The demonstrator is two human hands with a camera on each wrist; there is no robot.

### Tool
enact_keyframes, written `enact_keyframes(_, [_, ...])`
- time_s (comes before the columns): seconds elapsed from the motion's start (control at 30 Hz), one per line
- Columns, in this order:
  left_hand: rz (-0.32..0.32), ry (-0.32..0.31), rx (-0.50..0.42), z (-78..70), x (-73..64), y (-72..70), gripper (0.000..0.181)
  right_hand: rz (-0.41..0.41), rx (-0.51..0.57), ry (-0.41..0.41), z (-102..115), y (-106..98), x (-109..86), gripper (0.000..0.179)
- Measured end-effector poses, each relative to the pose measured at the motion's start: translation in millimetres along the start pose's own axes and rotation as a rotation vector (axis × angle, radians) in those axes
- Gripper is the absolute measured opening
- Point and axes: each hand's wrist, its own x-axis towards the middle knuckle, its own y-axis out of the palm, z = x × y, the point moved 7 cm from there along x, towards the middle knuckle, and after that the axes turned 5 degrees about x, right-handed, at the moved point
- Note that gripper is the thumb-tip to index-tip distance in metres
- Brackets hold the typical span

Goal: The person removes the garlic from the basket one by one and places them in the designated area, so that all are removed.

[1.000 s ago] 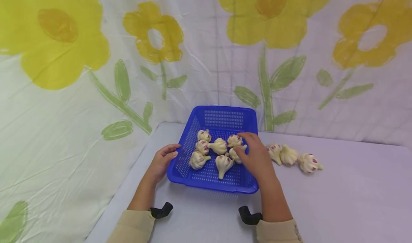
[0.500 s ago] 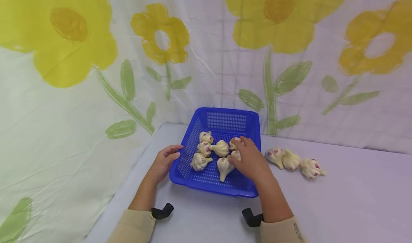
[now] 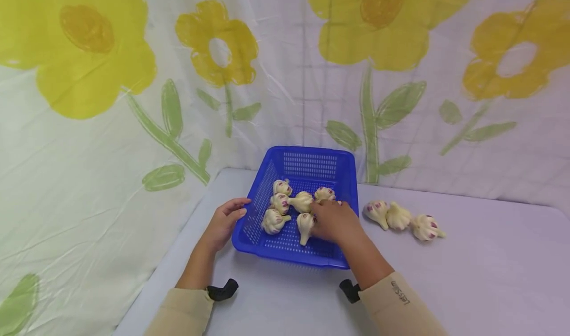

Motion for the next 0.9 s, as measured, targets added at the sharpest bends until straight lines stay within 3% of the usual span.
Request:
enact_keyframes(0.17, [0.001,-0.001,-0.004,-0.3,1.0,1.2,0.039,0.045,-0.053,0.007,0.8,4.8,-2.0,0.056])
enact_keyframes(0.67, [-0.007,-0.009,-0.004,-0.5,-0.4,2.8,0.039,0.120,-0.129,0.055,-3.1,10.2,-4.4,0.069])
enact_keyframes(0.9, [-0.015,-0.013,-0.014,-1.2,-1.3,1.0,0.040,0.098,-0.106,0.075,-4.1,9.1,-1.4,0.072])
